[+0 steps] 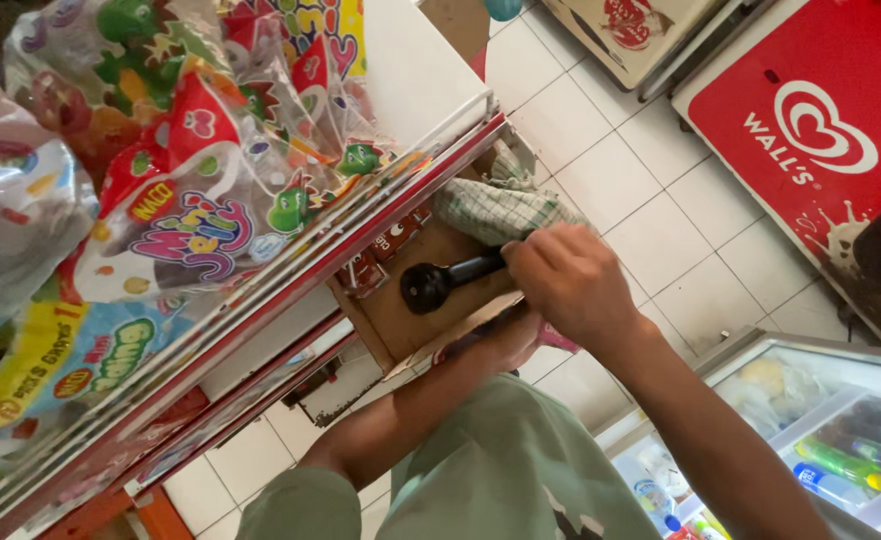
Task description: The person takes small drink cartons from a cardboard box, wipes them with a cloth, and places them into a glass-door refrigerator. The person uses a barcode scanner on some items before placing them on the shelf. The task involves handling multiple cartons and organizing them within the fridge.
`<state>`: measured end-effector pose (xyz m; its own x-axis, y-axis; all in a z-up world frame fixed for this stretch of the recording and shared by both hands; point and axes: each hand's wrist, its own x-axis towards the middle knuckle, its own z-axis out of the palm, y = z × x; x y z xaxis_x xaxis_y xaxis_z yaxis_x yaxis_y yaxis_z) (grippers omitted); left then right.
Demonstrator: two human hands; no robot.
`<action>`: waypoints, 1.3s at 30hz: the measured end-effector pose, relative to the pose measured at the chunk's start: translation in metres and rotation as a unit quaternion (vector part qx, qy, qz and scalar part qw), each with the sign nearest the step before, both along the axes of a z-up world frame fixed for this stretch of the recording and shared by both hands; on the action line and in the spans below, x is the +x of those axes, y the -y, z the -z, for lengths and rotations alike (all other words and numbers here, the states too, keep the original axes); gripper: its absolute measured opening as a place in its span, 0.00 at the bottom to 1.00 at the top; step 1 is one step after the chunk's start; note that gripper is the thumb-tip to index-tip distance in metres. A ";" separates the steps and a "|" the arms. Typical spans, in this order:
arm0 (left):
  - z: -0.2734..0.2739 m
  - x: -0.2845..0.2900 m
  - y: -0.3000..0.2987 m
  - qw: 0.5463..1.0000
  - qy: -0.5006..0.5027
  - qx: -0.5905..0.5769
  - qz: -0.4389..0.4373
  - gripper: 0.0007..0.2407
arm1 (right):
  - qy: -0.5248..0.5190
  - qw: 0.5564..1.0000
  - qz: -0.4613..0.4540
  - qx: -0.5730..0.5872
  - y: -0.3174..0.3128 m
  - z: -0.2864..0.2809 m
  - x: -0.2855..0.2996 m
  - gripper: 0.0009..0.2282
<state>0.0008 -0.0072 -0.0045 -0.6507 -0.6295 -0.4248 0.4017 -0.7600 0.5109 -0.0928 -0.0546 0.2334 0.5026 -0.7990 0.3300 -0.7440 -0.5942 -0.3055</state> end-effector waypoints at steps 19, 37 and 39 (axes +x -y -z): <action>0.010 0.001 0.015 1.000 -0.031 0.003 -0.001 0.17 | -0.141 0.981 -0.111 0.067 -0.001 -0.018 0.008 0.10; -0.041 -0.042 0.020 0.978 -0.177 -0.091 0.067 0.33 | 0.593 0.695 0.313 0.258 -0.138 0.064 -0.112 0.10; -0.041 -0.051 0.019 0.970 -0.205 -0.127 0.045 0.33 | 0.572 0.692 0.329 0.292 -0.151 0.056 -0.108 0.09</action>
